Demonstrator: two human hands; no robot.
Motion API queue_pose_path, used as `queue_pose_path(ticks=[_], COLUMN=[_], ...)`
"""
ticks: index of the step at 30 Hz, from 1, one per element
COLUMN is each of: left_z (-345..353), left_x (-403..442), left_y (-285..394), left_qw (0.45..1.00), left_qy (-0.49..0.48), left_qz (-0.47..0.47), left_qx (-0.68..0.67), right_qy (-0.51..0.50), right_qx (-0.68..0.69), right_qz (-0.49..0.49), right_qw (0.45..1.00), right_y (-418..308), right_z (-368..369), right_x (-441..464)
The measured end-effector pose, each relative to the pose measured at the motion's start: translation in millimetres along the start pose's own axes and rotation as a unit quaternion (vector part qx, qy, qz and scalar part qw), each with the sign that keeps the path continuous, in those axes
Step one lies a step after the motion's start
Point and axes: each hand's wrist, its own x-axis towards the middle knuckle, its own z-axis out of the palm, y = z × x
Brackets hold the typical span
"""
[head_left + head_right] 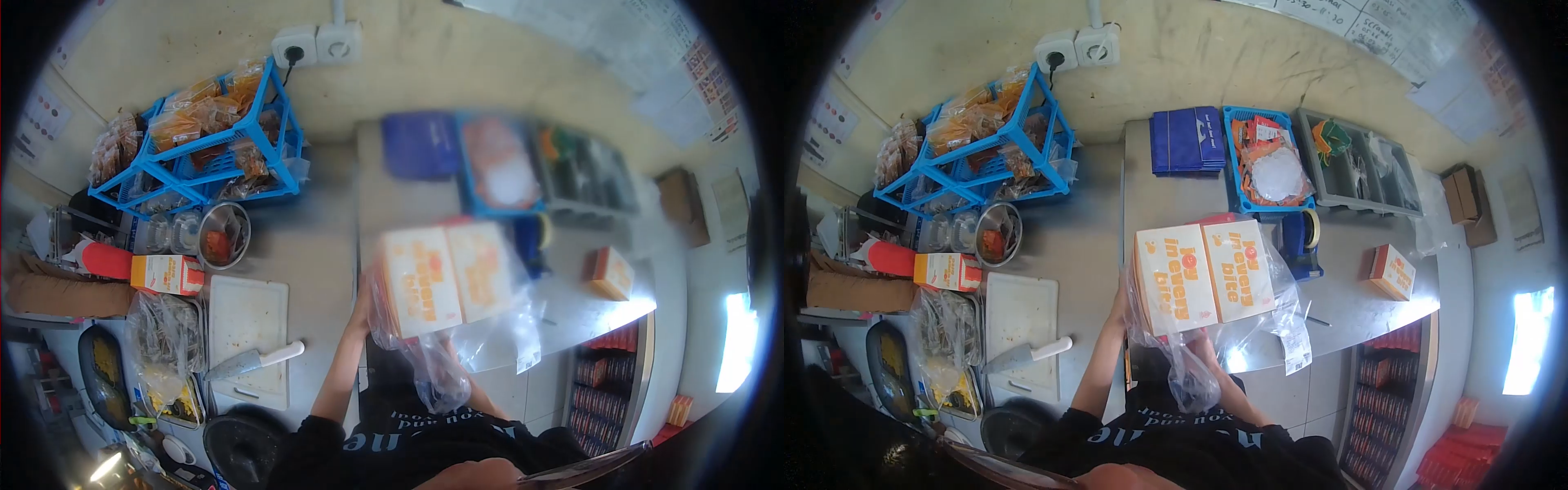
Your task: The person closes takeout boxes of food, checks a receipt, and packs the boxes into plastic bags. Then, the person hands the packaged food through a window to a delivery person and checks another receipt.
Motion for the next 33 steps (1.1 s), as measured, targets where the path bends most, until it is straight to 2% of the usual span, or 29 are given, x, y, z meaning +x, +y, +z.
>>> queue_pose_path(ticks=[1, 2, 6, 7, 8, 9, 10, 11, 12, 13, 14, 15, 16, 17, 18, 19, 20, 21, 22, 23, 24, 25, 27, 28, 29, 30, 33], left_z=[-3, -5, -16, -16, -16, -7, 8, 32, 55, 77, 97, 115, 131, 146, 160, 167, 162, 154, 149, 141, 144, 151, 146, 158, 171, 180, 205], left_x=[-4, -9, -38, -45, -53, -68, -83, -100, -116, -134, -147, -154, -156, -150, -139, -130, -121, -110, -102, -100, -108, -124, -151, -155, -154, -153, -137], left_y=[-7, -11, -25, -25, -26, -17, -11, -2, 10, 20, 24, 25, 22, 13, 2, -5, -11, -19, -23, -14, 7, 32, 74, 88, 99, 108, 140], left_qw=[0.998, 0.998, 0.980, 0.967, 0.949, 0.924, 0.905, 0.868, 0.868, 0.826, 0.770, 0.719, 0.654, 0.650, 0.621, 0.589, 0.585, 0.638, 0.683, 0.629, 0.707, 0.777, 0.822, 0.775, 0.716, 0.712, 0.695], left_qy=[0.010, 0.009, 0.111, 0.136, 0.161, 0.188, 0.225, 0.256, 0.252, 0.181, 0.110, 0.035, -0.041, -0.042, -0.042, -0.042, -0.045, -0.053, -0.059, -0.069, -0.067, -0.062, -0.033, -0.017, 0.000, 0.002, -0.083], left_qz=[-0.040, -0.041, -0.001, 0.008, 0.014, 0.016, 0.152, 0.287, 0.288, 0.374, 0.452, 0.444, 0.427, 0.427, 0.421, 0.416, 0.419, 0.319, 0.215, 0.368, 0.324, 0.274, 0.259, 0.379, 0.492, 0.492, 0.557], left_qx=[-0.043, -0.041, 0.163, 0.217, 0.271, 0.332, 0.327, 0.315, 0.317, 0.381, 0.437, 0.534, 0.623, 0.628, 0.660, 0.691, 0.693, 0.699, 0.696, 0.681, 0.625, 0.563, 0.506, 0.505, 0.496, 0.500, 0.447], right_qy=[-0.005, -0.009, -0.042, -0.059, -0.087, -0.099, -0.098, -0.120, -0.139, -0.159, -0.146, -0.132, -0.139, -0.141, -0.153, -0.176, -0.242, -0.238, -0.234, -0.203, -0.170, -0.167, -0.084, -0.085, -0.130, -0.173, -0.231], right_qx=[0.005, 0.008, -0.006, -0.048, -0.205, -0.373, -0.505, -0.513, -0.535, -0.559, -0.658, -0.747, -0.836, -0.904, -0.917, -0.926, -0.915, -0.901, -0.900, -0.910, -0.915, -0.913, -0.871, -0.870, -0.898, -0.914, -0.867], right_qz=[-0.006, -0.011, -0.042, -0.058, -0.101, -0.155, -0.212, -0.127, -0.049, 0.029, 0.021, 0.012, -0.030, -0.073, -0.141, -0.146, -0.258, -0.322, -0.327, -0.349, -0.366, -0.371, -0.479, -0.482, -0.403, -0.322, -0.439], right_qw=[1.000, 1.000, 0.998, 0.995, 0.970, 0.909, 0.831, 0.840, 0.832, 0.813, 0.738, 0.651, 0.530, 0.397, 0.340, 0.300, 0.193, 0.171, 0.169, 0.092, 0.015, 0.016, -0.066, -0.065, -0.121, -0.174, -0.045], right_y=[1, 2, 8, 8, -2, -12, -22, -33, -60, -87, -107, -123, -142, -159, -178, -196, -214, -228, -242, -256, -269, -282, -305, -314, -318, -320, -336], right_z=[1, 1, 1, 1, 2, 5, 8, -2, 20, 43, 53, 55, 50, 49, 73, 72, 64, 55, 41, 26, 18, 17, 21, 31, 46, 64, 176], right_x=[4, 6, 24, 27, 18, 10, 1, -13, -34, -54, -67, -74, -77, -78, -86, -81, -75, -69, -61, -50, -41, -33, -15, -9, -5, -2, -48])
